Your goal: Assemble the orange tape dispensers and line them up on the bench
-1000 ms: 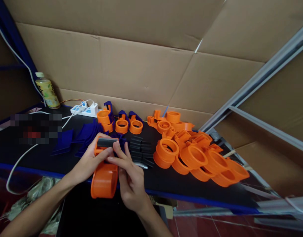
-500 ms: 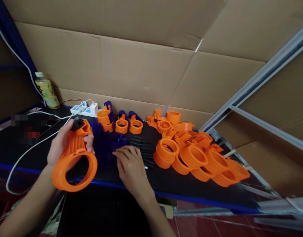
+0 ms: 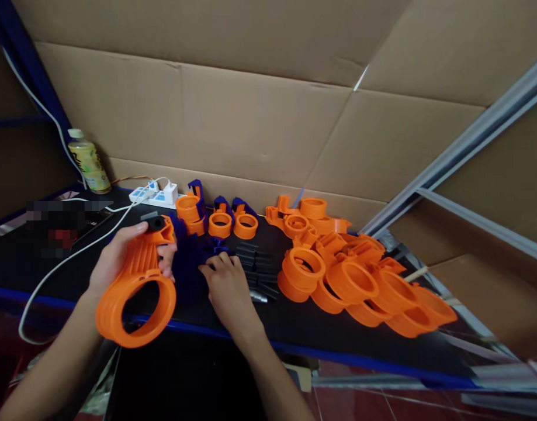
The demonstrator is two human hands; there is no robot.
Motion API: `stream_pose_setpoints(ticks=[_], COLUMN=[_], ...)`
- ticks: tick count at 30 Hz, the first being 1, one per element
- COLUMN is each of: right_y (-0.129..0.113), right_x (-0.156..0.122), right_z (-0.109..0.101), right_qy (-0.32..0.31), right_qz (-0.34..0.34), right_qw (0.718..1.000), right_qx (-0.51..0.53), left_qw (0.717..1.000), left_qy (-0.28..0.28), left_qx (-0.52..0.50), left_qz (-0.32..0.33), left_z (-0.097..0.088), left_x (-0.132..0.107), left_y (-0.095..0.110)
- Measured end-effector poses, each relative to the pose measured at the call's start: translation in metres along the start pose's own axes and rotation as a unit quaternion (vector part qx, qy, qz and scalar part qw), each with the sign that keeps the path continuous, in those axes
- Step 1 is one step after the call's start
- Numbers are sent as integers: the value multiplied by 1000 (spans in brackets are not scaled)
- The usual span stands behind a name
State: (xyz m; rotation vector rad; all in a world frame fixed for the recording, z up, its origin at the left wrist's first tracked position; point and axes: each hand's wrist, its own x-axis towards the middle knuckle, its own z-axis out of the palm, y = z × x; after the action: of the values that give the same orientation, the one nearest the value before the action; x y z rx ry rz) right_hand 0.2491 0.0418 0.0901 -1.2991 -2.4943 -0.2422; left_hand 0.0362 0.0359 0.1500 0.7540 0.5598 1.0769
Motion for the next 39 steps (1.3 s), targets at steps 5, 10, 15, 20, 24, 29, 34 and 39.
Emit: stream_pose_setpoints(ticks=[5, 10, 15, 20, 24, 29, 34, 39], right_y=[4, 9, 12, 6, -5, -3, 11, 18], right_x=[0, 2, 3, 5, 7, -1, -14, -20], right_z=[0, 1, -12, -39, -48, -52, -52, -54], right_qy=[20, 79, 241, 321, 292, 218, 136, 184], right_qz=[-10, -8, 44, 145, 168, 136, 87, 90], right_qw=[1000, 996, 941, 839, 791, 815, 815, 840], right_qx=[-6, 38, 234, 414, 511, 520, 556, 502], left_qw=[1000, 999, 998, 996, 997, 996, 989, 995], left_qy=[14, 3, 42, 75, 74, 80, 43, 11], left_qx=[18, 36, 46, 50, 15, -33, -43, -23], left_qz=[-1, 1, 22, 14, 18, -5, -136, -101], left_z=[6, 3, 8, 17, 30, 37, 34, 39], left_x=[0, 5, 6, 8, 10, 9, 7, 9], left_y=[-3, -4, -8, -24, -37, -37, -33, -40])
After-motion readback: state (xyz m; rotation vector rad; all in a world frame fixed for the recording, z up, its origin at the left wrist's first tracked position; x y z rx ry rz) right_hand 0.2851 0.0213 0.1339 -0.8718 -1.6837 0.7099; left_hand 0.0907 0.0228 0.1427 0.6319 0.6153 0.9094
